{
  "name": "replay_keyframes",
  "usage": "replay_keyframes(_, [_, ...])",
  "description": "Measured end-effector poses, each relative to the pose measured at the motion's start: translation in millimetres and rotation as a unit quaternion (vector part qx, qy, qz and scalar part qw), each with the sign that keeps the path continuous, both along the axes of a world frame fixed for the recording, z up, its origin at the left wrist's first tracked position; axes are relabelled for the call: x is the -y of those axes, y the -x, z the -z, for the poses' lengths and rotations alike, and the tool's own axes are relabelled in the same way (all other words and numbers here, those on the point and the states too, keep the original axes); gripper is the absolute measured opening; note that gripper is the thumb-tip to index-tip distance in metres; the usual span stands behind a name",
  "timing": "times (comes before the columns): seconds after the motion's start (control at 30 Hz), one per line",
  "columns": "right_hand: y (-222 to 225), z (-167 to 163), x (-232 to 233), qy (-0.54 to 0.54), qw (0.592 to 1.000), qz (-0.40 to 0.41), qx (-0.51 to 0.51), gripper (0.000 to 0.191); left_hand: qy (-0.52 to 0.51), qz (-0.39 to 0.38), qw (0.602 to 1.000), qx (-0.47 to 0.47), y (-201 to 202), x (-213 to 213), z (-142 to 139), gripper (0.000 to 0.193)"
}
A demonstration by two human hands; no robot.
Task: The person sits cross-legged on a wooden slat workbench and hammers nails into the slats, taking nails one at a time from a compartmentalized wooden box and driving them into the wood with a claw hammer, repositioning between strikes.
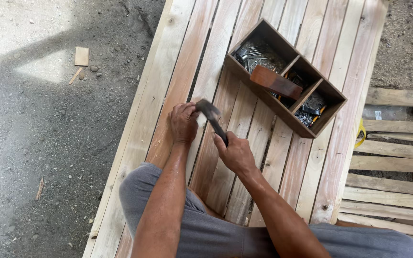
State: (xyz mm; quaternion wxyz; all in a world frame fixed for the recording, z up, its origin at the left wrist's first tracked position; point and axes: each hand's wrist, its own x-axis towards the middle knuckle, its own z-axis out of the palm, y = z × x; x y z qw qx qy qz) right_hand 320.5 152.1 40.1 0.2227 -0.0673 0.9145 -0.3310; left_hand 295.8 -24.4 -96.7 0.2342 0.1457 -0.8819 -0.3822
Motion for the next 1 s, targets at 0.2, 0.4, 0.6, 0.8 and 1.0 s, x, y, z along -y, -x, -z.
replay_keyframes(0.2, [-12, -10, -46, 0.006, 0.999, 0.031, -0.03, 0.055, 0.005, 0.021, 1.0, 0.02, -11, 4, -28, 0.008])
replay_keyframes(0.4, [-28, -58, -134, 0.005, 0.997, 0.075, -0.006, 0.052, -0.039, 0.117, 0.984, -0.129, 10, -85, -94, 0.015])
replay_keyframes(0.6, [-37, -78, -220, -0.081, 0.975, 0.2, 0.059, 0.062, -0.063, 0.289, 0.952, -0.084, 72, -232, -115, 0.009])
replay_keyframes(0.8, [-38, -75, -271, -0.148, 0.971, 0.174, 0.066, 0.053, 0.262, 0.42, 0.852, 0.171, 146, -306, -85, 0.015])
replay_keyframes(1.0, [-42, -53, -251, -0.092, 0.962, 0.12, 0.229, 0.05, 0.29, 0.382, 0.847, 0.229, 143, -331, -63, 0.018])
